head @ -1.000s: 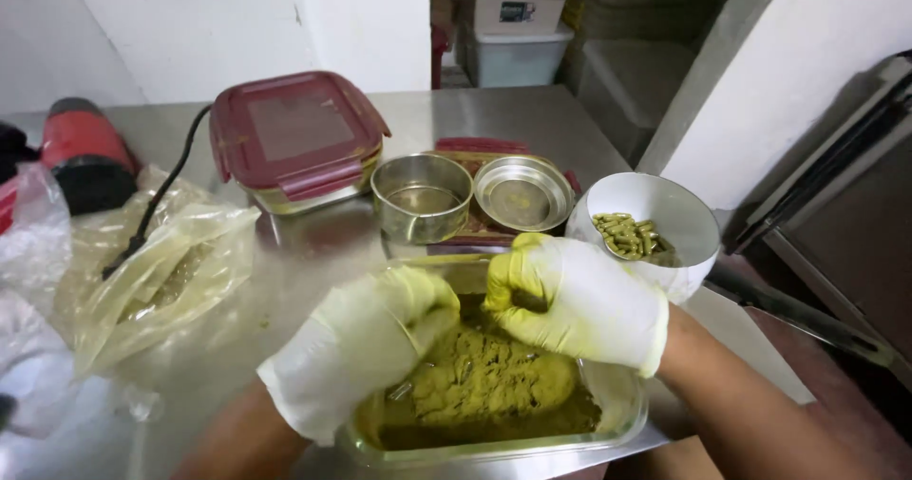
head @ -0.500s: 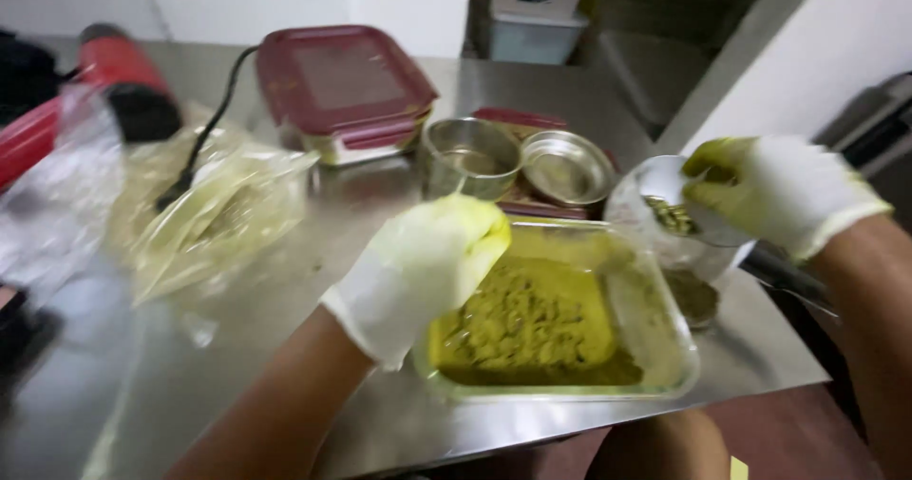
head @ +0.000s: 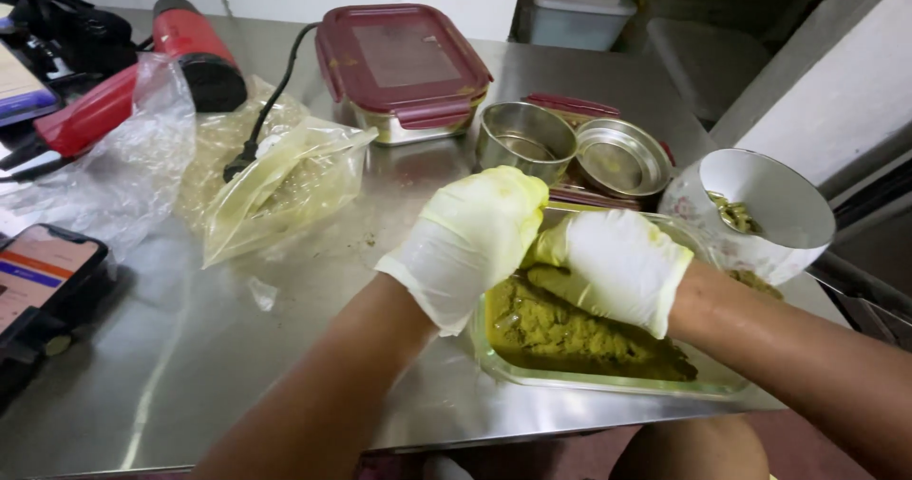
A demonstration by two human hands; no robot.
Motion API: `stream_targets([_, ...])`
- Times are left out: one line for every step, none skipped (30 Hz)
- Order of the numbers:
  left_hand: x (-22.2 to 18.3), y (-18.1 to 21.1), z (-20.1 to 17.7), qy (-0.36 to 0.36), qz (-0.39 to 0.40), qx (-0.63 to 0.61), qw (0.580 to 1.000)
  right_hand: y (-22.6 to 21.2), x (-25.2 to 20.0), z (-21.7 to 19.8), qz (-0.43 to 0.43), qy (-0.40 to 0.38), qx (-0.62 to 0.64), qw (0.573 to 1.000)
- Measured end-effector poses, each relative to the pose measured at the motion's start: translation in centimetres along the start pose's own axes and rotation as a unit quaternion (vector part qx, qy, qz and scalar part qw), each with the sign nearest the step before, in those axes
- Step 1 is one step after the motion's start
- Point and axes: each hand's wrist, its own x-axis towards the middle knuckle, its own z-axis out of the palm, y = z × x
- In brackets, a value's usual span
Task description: Processing green tea powder and capsules on a stainless steel workbench
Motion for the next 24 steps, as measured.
stream_targets([0.0,0.1,0.0,-0.006,-0.004,-0.010,1.000,0.0,0.6,0.3,-0.026,-0.019,-0.014,0.999])
stream_targets([0.0,0.1,0.1,-0.012,-0.008,-0.021,1.000,0.1,1.2,0.5,-0.050,-0.038,-0.028,0.998])
stream_targets([0.0,0.1,0.1,-0.011,-0.009,-0.021,1.000,0.7,1.3,1.3,-0.052,-0.039,-0.028,0.998])
stream_targets([0.0,0.2,0.1,-0.017,-0.013,-0.032,0.999,1.3,1.4,2.1,-0.126,-0.008,-0.003,0.992])
stream_targets([0.0,0.3,0.1,-0.023,-0.017,-0.044,0.999,2.0,1.5,2.9,-0.199,0.023,0.022,0.979])
stream_targets([0.0,0.4,0.1,-0.024,-0.018,-0.044,0.999,1.2,1.3,2.2,-0.200,0.022,0.022,0.979])
stream_targets([0.0,0.5,0.1,-0.031,-0.021,-0.056,0.998,0.4,1.1,1.4,-0.089,-0.055,-0.024,0.994])
stream_targets([0.0,0.5,0.1,-0.037,-0.023,-0.067,0.997,-0.3,0.9,0.7,0.026,-0.127,-0.070,0.989])
stream_targets([0.2,0.6,0.1,-0.037,-0.022,-0.068,0.997,-0.2,0.6,0.2,0.026,-0.127,-0.070,0.989])
stream_targets([0.3,0.7,0.2,-0.043,-0.026,-0.080,0.996,-0.1,0.4,-0.4,0.053,-0.114,-0.043,0.991])
stream_targets([0.3,0.8,0.2,-0.049,-0.029,-0.092,0.994,0.1,0.1,-0.9,0.079,-0.100,-0.016,0.992])
stream_targets([0.2,0.8,0.2,-0.048,-0.032,-0.093,0.994,0.1,-0.1,-1.9,0.078,-0.102,-0.017,0.992])
stream_targets([0.2,0.9,0.2,-0.054,-0.037,-0.104,0.992,0.2,-0.4,-2.9,0.116,-0.104,0.050,0.986])
stream_targets([0.1,1.0,0.2,-0.061,-0.040,-0.116,0.991,0.3,-0.7,-4.0,0.156,-0.106,0.118,0.975])
stream_targets([0.0,1.1,0.1,-0.061,-0.040,-0.116,0.991,1.0,-1.1,-3.8,0.156,-0.106,0.119,0.975])
stream_targets([-0.1,1.2,0.1,-0.069,-0.040,-0.128,0.988,1.9,-1.6,-3.5,0.100,-0.101,0.162,0.976])
stream_targets([-0.1,1.3,0.2,-0.077,-0.040,-0.141,0.986,2.8,-2.1,-3.3,0.044,-0.093,0.206,0.973])
stream_targets([0.1,1.7,0.0,-0.078,-0.038,-0.143,0.986,2.6,-2.5,-3.5,0.047,-0.093,0.206,0.973])
stream_targets([0.2,2.0,-0.3,-0.104,-0.050,-0.175,0.978,2.5,-2.8,-3.7,0.041,-0.085,0.253,0.963])
stream_targets([0.3,2.2,-0.7,-0.129,-0.061,-0.205,0.968,2.2,-3.0,-4.0,0.033,-0.075,0.299,0.951])
stream_targets([0.5,2.5,-1.1,-0.130,-0.060,-0.205,0.968,2.1,-3.2,-4.1,0.034,-0.074,0.300,0.951])
stream_targets([0.7,2.8,-1.5,-0.149,-0.111,-0.230,0.955,2.0,-3.5,-4.2,0.040,-0.057,0.285,0.956])
stream_targets([0.8,3.0,-2.0,-0.167,-0.161,-0.254,0.939,1.8,-3.7,-4.3,0.046,-0.039,0.271,0.961])
stream_targets([1.1,3.4,-2.6,-0.169,-0.161,-0.254,0.939,2.3,-3.9,-4.0,0.047,-0.039,0.272,0.960])
